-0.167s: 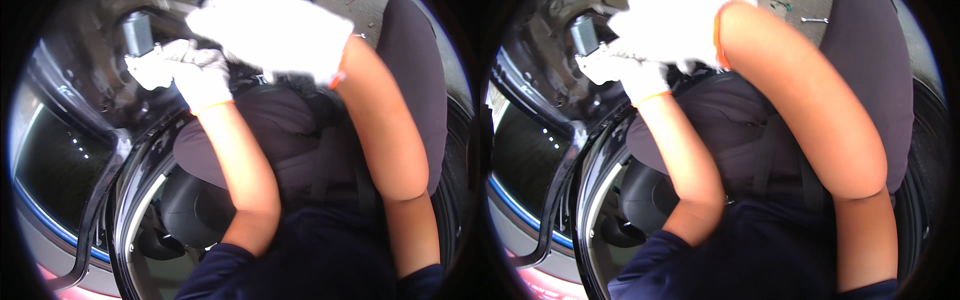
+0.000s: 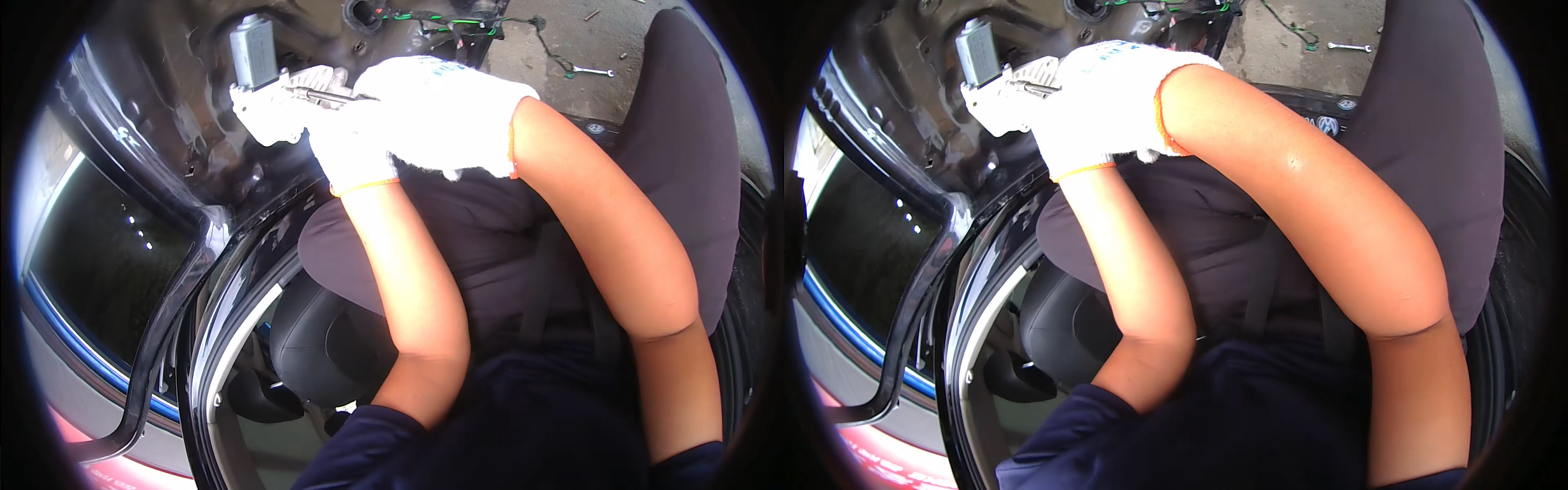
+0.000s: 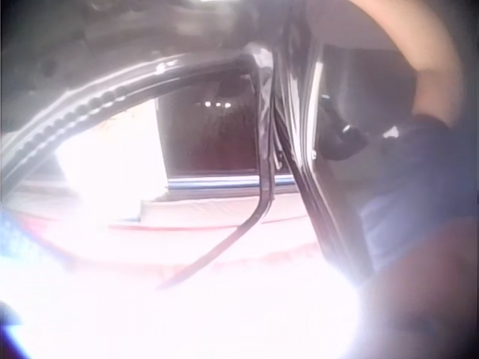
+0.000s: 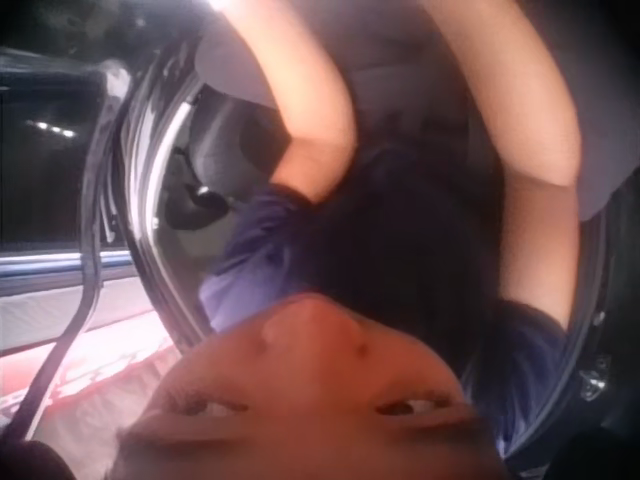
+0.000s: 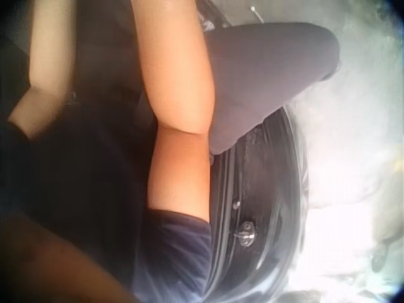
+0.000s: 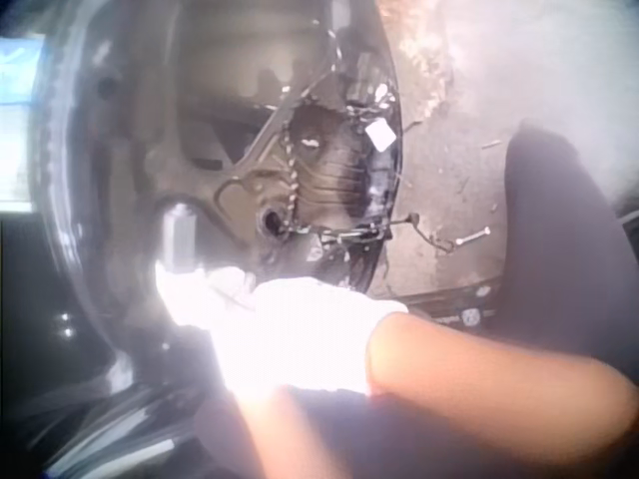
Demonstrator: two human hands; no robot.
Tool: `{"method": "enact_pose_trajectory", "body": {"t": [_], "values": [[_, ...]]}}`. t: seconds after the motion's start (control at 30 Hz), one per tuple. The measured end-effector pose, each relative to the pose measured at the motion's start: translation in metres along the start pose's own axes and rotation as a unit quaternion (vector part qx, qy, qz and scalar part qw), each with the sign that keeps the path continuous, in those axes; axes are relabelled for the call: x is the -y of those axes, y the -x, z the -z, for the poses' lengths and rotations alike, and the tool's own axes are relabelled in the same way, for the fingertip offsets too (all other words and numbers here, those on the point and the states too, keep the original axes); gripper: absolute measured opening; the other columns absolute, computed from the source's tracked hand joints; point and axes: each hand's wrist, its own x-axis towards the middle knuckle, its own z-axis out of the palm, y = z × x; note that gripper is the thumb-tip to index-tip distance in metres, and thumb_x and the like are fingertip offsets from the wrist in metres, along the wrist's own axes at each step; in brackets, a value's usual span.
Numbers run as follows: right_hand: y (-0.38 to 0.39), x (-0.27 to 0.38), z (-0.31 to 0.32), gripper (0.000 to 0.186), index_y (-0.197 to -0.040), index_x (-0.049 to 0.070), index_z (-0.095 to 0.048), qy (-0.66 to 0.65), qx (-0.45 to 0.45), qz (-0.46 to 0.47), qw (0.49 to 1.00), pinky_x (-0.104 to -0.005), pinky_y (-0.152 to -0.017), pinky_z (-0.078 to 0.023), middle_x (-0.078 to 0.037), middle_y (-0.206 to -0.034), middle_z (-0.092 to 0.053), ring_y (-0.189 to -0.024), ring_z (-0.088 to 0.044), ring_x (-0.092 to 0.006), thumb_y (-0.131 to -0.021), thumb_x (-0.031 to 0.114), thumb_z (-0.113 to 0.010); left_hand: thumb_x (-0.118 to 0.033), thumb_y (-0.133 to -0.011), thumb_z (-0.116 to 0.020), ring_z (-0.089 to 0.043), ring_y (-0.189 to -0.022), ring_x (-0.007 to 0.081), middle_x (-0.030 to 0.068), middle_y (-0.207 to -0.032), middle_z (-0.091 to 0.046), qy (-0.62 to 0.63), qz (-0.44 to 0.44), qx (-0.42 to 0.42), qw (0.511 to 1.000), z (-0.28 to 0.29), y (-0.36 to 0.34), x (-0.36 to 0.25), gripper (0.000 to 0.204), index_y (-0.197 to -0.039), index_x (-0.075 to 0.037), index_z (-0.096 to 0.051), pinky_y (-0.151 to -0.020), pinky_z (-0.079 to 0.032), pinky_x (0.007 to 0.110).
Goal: The person uses a screwdriver to remove screws from a white plastic bracket attached to the interior frame of a car door. They repeatedly loosen and remove screws, then place them on the ground. The door panel is removed, exposing wiring and internal components.
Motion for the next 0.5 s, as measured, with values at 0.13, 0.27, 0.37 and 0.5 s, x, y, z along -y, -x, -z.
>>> {"method": "enact_pose_trajectory", "body": {"t": [0.13, 0.27, 0.37, 0.5], "values": [[-0.013, -0.014, -0.008, 0.038, -0.128, 0.002, -0.065, 0.073, -0.057, 0.122, 0.988, -0.0323, -0.049, -0.054, -0.013, -0.106, -0.071, -0.063, -0.069, -0.0198, -0.106, 0.032, -0.058, -0.06, -0.107, -0.045, -0.038, -0.063, 0.0117, -0.0011, -0.081, -0.045, -0.004, -0.011, -0.01, 1.0, 0.005, 0.001, -0.002, 0.048, -0.089, -0.016, -0.051, -0.056, -0.037, 0.028], [-0.019, -0.018, -0.017, 0.042, -0.134, 0.002, -0.064, 0.086, -0.112, 0.173, 0.975, -0.032, -0.054, -0.06, -0.015, -0.118, -0.069, -0.075, -0.073, -0.0218, -0.106, 0.031, -0.058, -0.062, -0.106, -0.043, -0.04, -0.07, 0.0143, 0.0009, -0.087, -0.047, -0.003, -0.015, -0.014, 1.0, 0.005, 0.002, -0.002, 0.049, -0.094, -0.015, -0.052, -0.062, -0.038, 0.03], [-0.003, -0.01, -0.01, 0.043, -0.137, 0.002, -0.063, 0.007, -0.065, 0.074, 0.995, -0.0319, -0.057, -0.063, -0.015, -0.121, -0.069, -0.082, -0.074, -0.0229, -0.106, 0.031, -0.058, -0.064, -0.105, -0.043, -0.042, -0.075, 0.0163, 0.0025, -0.092, -0.048, -0.005, -0.017, -0.014, 1.0, 0.004, 0.002, -0.002, 0.051, -0.099, -0.014, -0.052, -0.067, -0.039, 0.032], [-0.011, 0.004, -0.005, 0.045, -0.14, 0.002, -0.061, 0.083, -0.036, 0.082, 0.993, -0.0305, -0.055, -0.063, -0.015, -0.123, -0.069, -0.086, -0.075, -0.0216, -0.106, 0.031, -0.058, -0.066, -0.104, -0.042, -0.044, -0.082, 0.019, 0.0046, -0.099, -0.05, -0.013, -0.02, -0.011, 1.0, 0.006, 0.0, -0.003, 0.055, -0.104, -0.013, -0.053, -0.073, -0.04, 0.035]]}}
